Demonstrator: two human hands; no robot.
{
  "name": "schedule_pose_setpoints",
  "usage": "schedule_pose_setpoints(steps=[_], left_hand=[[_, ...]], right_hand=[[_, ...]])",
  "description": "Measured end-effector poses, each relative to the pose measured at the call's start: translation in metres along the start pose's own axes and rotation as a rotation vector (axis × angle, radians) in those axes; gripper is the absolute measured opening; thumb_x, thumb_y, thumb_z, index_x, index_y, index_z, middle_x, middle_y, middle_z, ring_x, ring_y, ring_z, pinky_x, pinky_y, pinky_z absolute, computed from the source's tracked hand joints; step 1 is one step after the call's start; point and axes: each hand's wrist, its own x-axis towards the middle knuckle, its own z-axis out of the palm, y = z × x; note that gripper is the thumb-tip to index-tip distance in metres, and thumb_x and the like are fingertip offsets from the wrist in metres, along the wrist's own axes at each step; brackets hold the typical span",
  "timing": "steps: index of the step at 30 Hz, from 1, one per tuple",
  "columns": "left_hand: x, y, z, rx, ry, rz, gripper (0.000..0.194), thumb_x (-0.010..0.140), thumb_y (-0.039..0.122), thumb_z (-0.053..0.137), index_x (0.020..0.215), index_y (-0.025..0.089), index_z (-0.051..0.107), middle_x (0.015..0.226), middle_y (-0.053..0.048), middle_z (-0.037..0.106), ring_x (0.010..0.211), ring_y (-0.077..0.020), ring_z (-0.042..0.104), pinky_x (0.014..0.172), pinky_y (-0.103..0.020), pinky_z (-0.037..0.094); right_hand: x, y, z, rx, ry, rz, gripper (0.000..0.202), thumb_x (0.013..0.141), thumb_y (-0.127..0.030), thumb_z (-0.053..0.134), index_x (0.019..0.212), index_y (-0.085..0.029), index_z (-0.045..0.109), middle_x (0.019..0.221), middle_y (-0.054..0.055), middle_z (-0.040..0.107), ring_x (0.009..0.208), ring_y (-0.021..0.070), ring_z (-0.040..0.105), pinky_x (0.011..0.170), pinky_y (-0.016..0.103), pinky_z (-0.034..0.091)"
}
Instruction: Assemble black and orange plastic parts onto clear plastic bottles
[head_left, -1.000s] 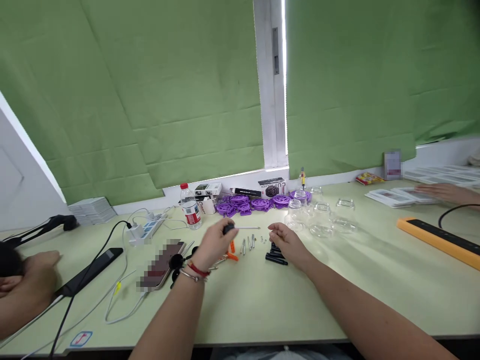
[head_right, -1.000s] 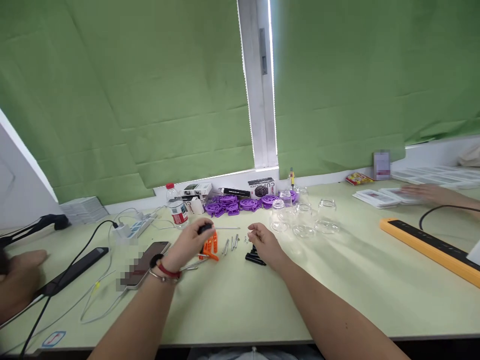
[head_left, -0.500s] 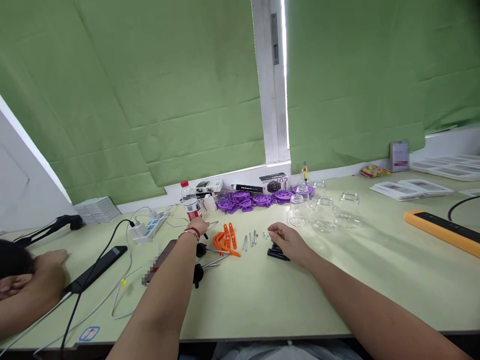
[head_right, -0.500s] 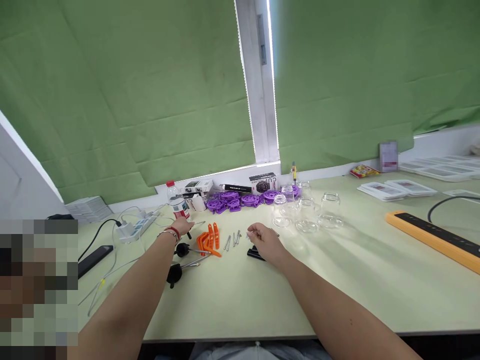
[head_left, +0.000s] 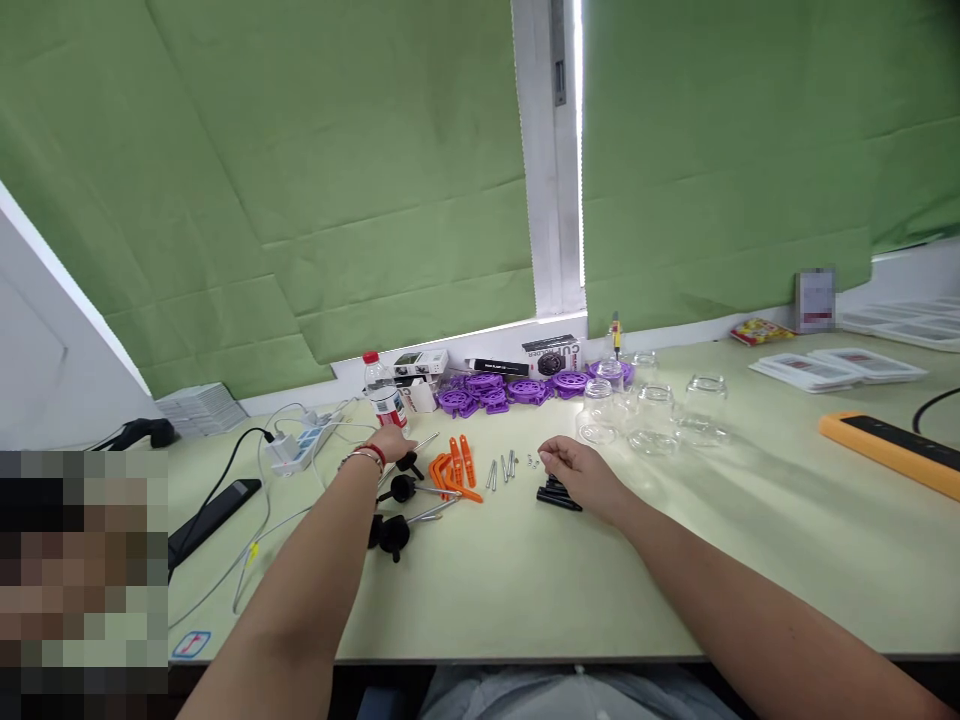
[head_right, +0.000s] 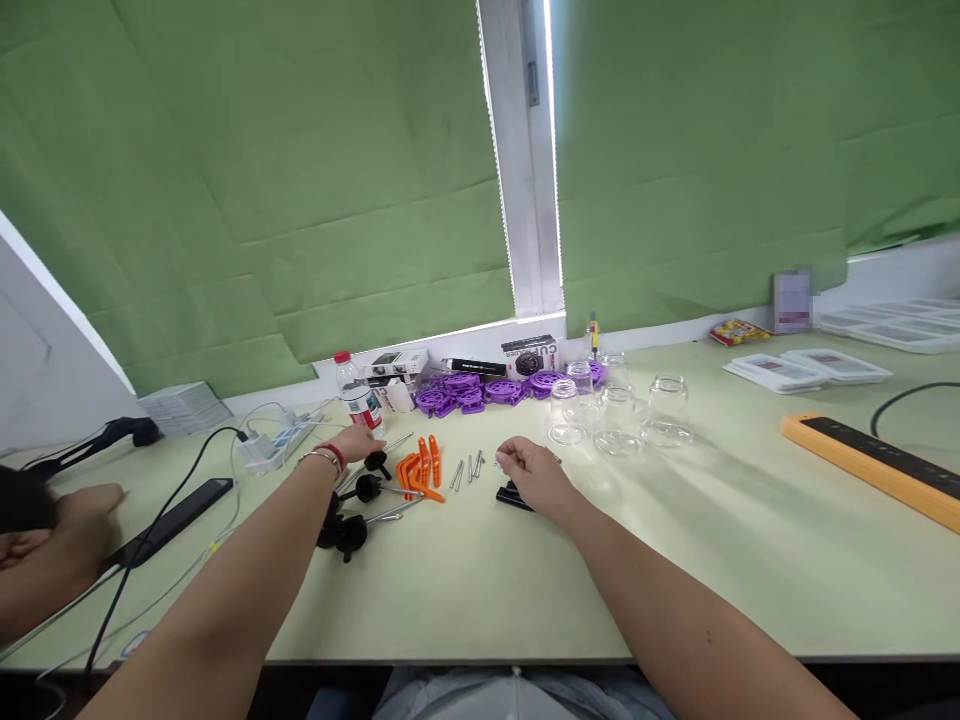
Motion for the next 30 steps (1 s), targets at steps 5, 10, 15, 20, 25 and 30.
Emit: schedule_pose_setpoints(steps=[5, 10, 15, 20, 25, 30], left_hand=[[-0.016, -0.028, -0.030, 0.171, -0.133, -0.043, 0.010, 0.056, 0.025, 0.066, 0.060, 0.016, 0.063, 0.073, -0.010, 0.068, 0.082, -0.0257, 0.062, 0.071, -0.030, 0.047], [-0.043, -0.039, -0.028, 0.264, -0.253, -0.045, 0.012, 0.051, 0.021, 0.067, 0.047, 0.016, 0.057, 0.058, -0.009, 0.063, 0.072, -0.0274, 0.063, 0.067, -0.034, 0.047], [-0.052, -0.039, -0.016, 0.298, -0.299, -0.010, 0.010, 0.050, 0.022, 0.066, 0.049, 0.017, 0.058, 0.054, -0.007, 0.062, 0.069, -0.0261, 0.063, 0.066, -0.033, 0.047], [-0.047, -0.042, -0.009, 0.307, -0.294, 0.044, 0.005, 0.050, 0.019, 0.063, 0.053, 0.015, 0.060, 0.063, -0.009, 0.066, 0.067, -0.0243, 0.063, 0.062, -0.030, 0.047], [-0.043, -0.042, -0.004, 0.335, -0.233, 0.066, 0.006, 0.055, 0.017, 0.059, 0.059, 0.015, 0.063, 0.072, -0.011, 0.068, 0.076, -0.0258, 0.063, 0.065, -0.030, 0.046], [-0.045, -0.040, -0.008, 0.377, -0.163, 0.047, 0.017, 0.060, 0.014, 0.055, 0.072, 0.011, 0.066, 0.084, -0.019, 0.068, 0.082, -0.0291, 0.064, 0.064, -0.032, 0.046]], right_hand=[[0.002, 0.008, 0.001, -0.013, -0.008, -0.003, 0.030, 0.080, -0.047, 0.049, 0.088, -0.021, 0.060, 0.073, 0.002, 0.059, 0.065, 0.0148, 0.051, 0.058, 0.027, 0.040], [0.003, 0.010, 0.003, -0.053, -0.017, -0.014, 0.028, 0.081, -0.047, 0.048, 0.084, -0.021, 0.059, 0.070, 0.000, 0.056, 0.062, 0.0141, 0.048, 0.057, 0.027, 0.038], [0.002, 0.008, 0.002, -0.072, -0.011, -0.012, 0.029, 0.080, -0.047, 0.048, 0.082, -0.020, 0.060, 0.067, 0.000, 0.054, 0.060, 0.0137, 0.046, 0.056, 0.027, 0.037], [0.003, 0.007, 0.001, -0.082, -0.005, -0.009, 0.028, 0.080, -0.047, 0.048, 0.080, -0.021, 0.058, 0.067, -0.001, 0.053, 0.058, 0.0129, 0.044, 0.055, 0.026, 0.036], [0.004, 0.004, 0.001, -0.093, 0.001, -0.006, 0.027, 0.080, -0.045, 0.048, 0.080, -0.020, 0.058, 0.066, -0.001, 0.053, 0.057, 0.0124, 0.044, 0.055, 0.026, 0.036], [0.004, 0.003, 0.000, -0.139, 0.003, 0.003, 0.027, 0.081, -0.043, 0.047, 0.080, -0.019, 0.058, 0.069, 0.000, 0.057, 0.058, 0.0122, 0.047, 0.056, 0.025, 0.037]])
